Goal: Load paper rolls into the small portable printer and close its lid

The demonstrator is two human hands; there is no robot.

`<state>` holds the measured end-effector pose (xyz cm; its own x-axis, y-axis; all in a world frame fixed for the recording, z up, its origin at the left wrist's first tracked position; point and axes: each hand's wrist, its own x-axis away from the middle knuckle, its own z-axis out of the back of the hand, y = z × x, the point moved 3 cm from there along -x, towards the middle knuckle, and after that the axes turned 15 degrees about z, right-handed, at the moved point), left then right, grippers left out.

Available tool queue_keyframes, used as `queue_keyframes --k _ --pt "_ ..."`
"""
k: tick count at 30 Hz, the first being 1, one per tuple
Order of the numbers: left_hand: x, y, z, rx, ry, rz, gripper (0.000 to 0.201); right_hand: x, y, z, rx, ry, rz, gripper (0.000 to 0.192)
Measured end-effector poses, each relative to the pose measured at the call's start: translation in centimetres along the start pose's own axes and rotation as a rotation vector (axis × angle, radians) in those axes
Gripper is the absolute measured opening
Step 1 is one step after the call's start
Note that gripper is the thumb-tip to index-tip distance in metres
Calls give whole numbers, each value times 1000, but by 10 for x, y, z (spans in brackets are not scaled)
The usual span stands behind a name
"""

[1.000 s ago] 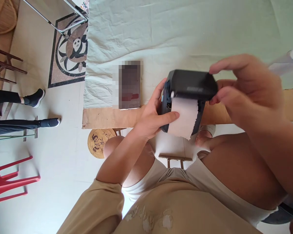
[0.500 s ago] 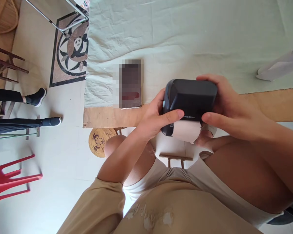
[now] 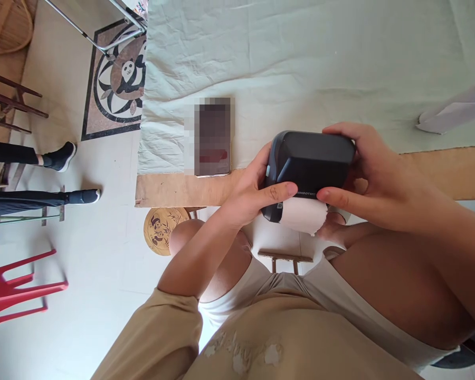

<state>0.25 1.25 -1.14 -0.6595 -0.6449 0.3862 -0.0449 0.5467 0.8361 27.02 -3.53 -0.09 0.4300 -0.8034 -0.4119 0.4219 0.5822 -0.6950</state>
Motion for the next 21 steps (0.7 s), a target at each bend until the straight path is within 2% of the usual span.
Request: queue_keyframes --k 3,7,10,13,21 --pt "-3 0 -2 35 -12 -5 84 3 5 4 -16 -73 21 91" --pt "-11 4 -9 185 -23 37 74 5 10 10 66 29 -23 95" --pt "-15 8 -13 256 27 86 61 2 3 10 143 103 36 80" --pt "-16 11 -15 262 56 95 60 -2 -5 9 185 116 128 63" --pt "-15 11 -12 268 55 86 52 -5 -2 13 134 58 144 80"
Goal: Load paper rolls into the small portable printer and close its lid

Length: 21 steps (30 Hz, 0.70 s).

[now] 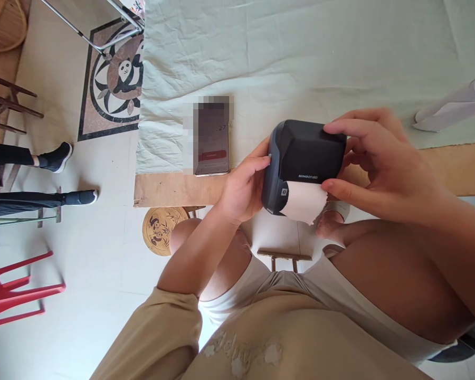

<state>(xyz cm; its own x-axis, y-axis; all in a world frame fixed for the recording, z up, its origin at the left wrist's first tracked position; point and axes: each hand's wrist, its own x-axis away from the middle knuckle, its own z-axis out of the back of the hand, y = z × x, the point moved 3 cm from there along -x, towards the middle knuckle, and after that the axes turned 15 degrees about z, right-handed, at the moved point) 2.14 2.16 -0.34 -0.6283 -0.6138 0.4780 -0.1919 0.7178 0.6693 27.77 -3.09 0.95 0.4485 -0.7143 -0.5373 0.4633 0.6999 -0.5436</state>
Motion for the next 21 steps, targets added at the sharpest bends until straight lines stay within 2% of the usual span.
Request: queue_keyframes --k 2,8,13,16,21 --pt "0 0 1 -1 9 -13 50 0 1 -3 -11 1 -4 81" --pt "-1 -4 4 13 60 -10 41 2 -1 -13 -55 120 -36 72" --pt "-1 -4 0 26 68 17 49 0 -1 -8 -99 60 -27 74" --pt "1 -2 -2 34 62 2 41 0 1 -5 -92 8 -25 79" --pt "4 0 -1 92 27 -43 29 0 -2 -2 -96 11 40 80"
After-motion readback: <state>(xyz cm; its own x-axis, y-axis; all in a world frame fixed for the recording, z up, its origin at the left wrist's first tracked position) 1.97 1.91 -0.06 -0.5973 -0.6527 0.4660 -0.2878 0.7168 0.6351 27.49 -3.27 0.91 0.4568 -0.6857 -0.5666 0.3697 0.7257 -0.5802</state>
